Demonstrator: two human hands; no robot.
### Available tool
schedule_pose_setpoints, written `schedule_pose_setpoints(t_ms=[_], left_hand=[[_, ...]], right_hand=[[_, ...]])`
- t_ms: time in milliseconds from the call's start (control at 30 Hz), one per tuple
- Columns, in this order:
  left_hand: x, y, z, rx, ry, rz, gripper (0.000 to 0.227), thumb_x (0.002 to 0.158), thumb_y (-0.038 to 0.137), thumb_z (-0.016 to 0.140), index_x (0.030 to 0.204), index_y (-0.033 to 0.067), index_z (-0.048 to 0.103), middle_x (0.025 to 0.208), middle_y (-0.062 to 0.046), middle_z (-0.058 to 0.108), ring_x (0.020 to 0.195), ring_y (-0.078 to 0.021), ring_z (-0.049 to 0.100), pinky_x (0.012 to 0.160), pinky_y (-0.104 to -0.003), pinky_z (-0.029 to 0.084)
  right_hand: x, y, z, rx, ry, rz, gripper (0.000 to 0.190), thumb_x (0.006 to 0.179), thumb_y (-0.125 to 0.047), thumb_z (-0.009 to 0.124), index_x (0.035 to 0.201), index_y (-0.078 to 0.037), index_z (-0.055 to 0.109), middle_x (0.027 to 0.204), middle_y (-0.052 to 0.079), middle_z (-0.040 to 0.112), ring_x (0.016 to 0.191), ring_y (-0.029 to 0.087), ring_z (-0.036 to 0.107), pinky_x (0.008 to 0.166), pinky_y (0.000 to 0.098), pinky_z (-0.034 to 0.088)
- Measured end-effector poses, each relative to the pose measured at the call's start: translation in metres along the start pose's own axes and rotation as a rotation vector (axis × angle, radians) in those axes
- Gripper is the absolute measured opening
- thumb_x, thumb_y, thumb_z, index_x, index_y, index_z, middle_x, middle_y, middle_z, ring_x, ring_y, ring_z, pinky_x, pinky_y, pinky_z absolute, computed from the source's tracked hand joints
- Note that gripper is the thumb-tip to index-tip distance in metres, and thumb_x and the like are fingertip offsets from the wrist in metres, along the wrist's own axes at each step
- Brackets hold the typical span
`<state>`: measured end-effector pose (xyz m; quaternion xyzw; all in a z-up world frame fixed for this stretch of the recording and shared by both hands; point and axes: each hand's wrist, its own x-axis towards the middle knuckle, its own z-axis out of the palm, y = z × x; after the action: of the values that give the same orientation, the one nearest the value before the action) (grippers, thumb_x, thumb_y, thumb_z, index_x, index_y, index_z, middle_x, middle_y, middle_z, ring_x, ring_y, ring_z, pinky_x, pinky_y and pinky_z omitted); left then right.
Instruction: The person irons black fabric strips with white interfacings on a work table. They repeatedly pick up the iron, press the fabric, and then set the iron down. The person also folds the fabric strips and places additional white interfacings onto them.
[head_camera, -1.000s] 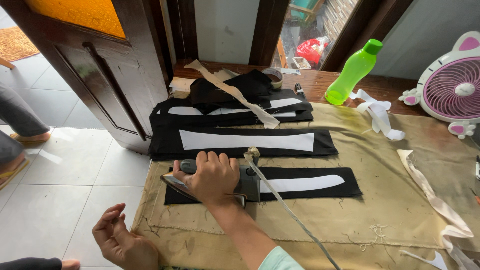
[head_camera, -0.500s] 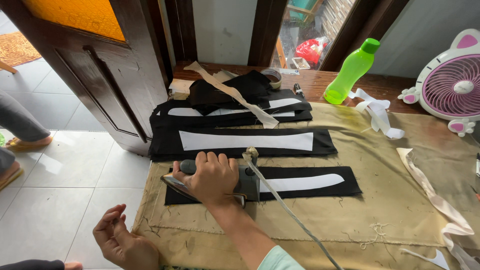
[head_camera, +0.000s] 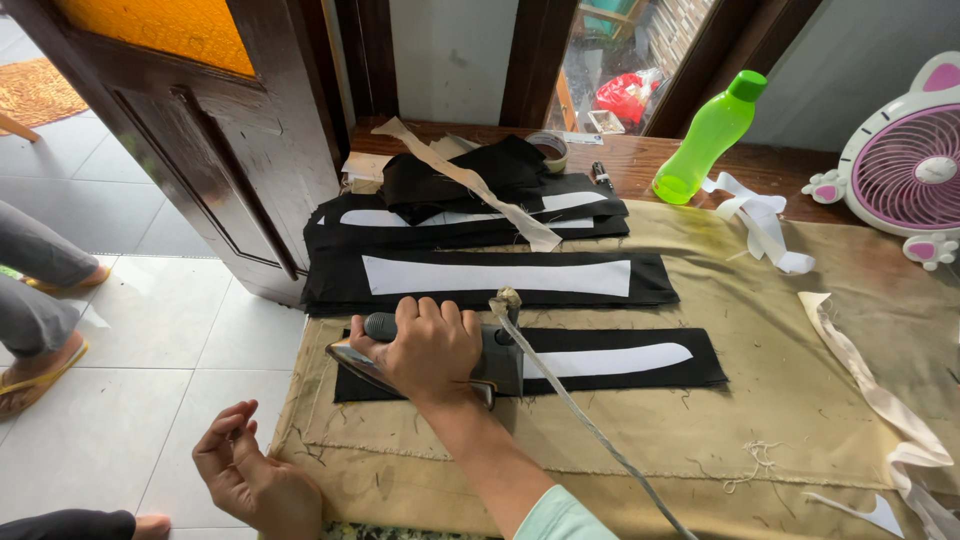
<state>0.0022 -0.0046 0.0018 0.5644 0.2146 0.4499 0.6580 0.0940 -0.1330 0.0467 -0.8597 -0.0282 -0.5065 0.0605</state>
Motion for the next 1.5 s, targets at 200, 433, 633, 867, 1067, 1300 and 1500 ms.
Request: schedule_pose_setpoints(t_ms=[200, 433, 633, 867, 1067, 1300, 1500], left_hand=[[0.0005, -0.0017, -0.0017, -0.012, -0.010, 0.003, 0.017, 0.103, -0.002, 0.043, 0.111, 0.0074, 0.054, 0.118, -0.008, 0.063, 0.117, -0.0210, 0.066, 0.105, -0.027, 0.047], [0.0008, -0.0035, -0.0027, -0.011, -0.015, 0.014, 0.018, 0.103, -0.002, 0.042, 0.111, 0.0081, 0.054, 0.118, -0.008, 0.062, 0.118, -0.0215, 0.065, 0.105, -0.029, 0.047], [0.0014, -0.0044, -0.0032, -0.003, -0.026, 0.019, 0.018, 0.103, -0.001, 0.041, 0.111, 0.0083, 0.054, 0.119, -0.008, 0.062, 0.118, -0.0220, 0.065, 0.105, -0.030, 0.046], [0.0007, -0.0016, -0.0018, -0.006, -0.020, 0.005, 0.017, 0.103, -0.001, 0.042, 0.111, 0.0081, 0.054, 0.118, -0.008, 0.062, 0.117, -0.0214, 0.065, 0.106, -0.029, 0.046], [0.0015, -0.0040, -0.0029, -0.022, -0.017, 0.018, 0.017, 0.102, -0.001, 0.042, 0.111, 0.0085, 0.054, 0.117, -0.008, 0.062, 0.117, -0.0209, 0.065, 0.105, -0.029, 0.046], [0.0005, -0.0003, -0.0011, -0.028, -0.023, 0.011, 0.017, 0.103, -0.001, 0.043, 0.110, 0.0085, 0.054, 0.117, -0.007, 0.061, 0.118, -0.0207, 0.064, 0.106, -0.029, 0.048], [0.0007, 0.0004, -0.0004, -0.019, -0.028, 0.006, 0.016, 0.103, 0.000, 0.043, 0.111, 0.0082, 0.054, 0.117, -0.007, 0.061, 0.118, -0.0205, 0.064, 0.106, -0.029, 0.046]], right_hand=[[-0.0006, 0.0007, 0.0005, -0.009, 0.008, -0.008, 0.061, 0.077, -0.065, 0.070, 0.054, -0.015, 0.044, 0.050, 0.000, 0.040, 0.049, 0.020, 0.040, 0.053, 0.0372, 0.028], [-0.0004, 0.0003, -0.0002, 0.007, 0.003, -0.001, 0.060, 0.077, -0.064, 0.070, 0.055, -0.015, 0.044, 0.051, 0.001, 0.041, 0.050, 0.021, 0.040, 0.053, 0.0378, 0.029], [-0.0005, 0.0006, 0.0002, 0.007, 0.003, -0.005, 0.060, 0.077, -0.064, 0.071, 0.055, -0.015, 0.045, 0.051, 0.001, 0.042, 0.050, 0.021, 0.041, 0.054, 0.0379, 0.029], [-0.0009, 0.0008, 0.0014, -0.002, -0.008, -0.004, 0.060, 0.078, -0.065, 0.069, 0.055, -0.015, 0.046, 0.051, 0.001, 0.043, 0.050, 0.021, 0.042, 0.054, 0.0381, 0.029], [0.0006, 0.0013, 0.0018, -0.001, 0.012, -0.015, 0.061, 0.079, -0.066, 0.068, 0.055, -0.014, 0.045, 0.052, 0.002, 0.043, 0.050, 0.022, 0.042, 0.054, 0.0389, 0.028], [0.0020, 0.0019, 0.0013, -0.005, 0.011, -0.018, 0.060, 0.077, -0.065, 0.070, 0.055, -0.014, 0.046, 0.052, 0.001, 0.043, 0.050, 0.022, 0.042, 0.053, 0.0386, 0.028], [0.0011, 0.0022, 0.0045, -0.005, 0.005, -0.013, 0.061, 0.078, -0.066, 0.069, 0.055, -0.014, 0.045, 0.051, 0.002, 0.042, 0.050, 0.021, 0.040, 0.053, 0.0385, 0.027]])
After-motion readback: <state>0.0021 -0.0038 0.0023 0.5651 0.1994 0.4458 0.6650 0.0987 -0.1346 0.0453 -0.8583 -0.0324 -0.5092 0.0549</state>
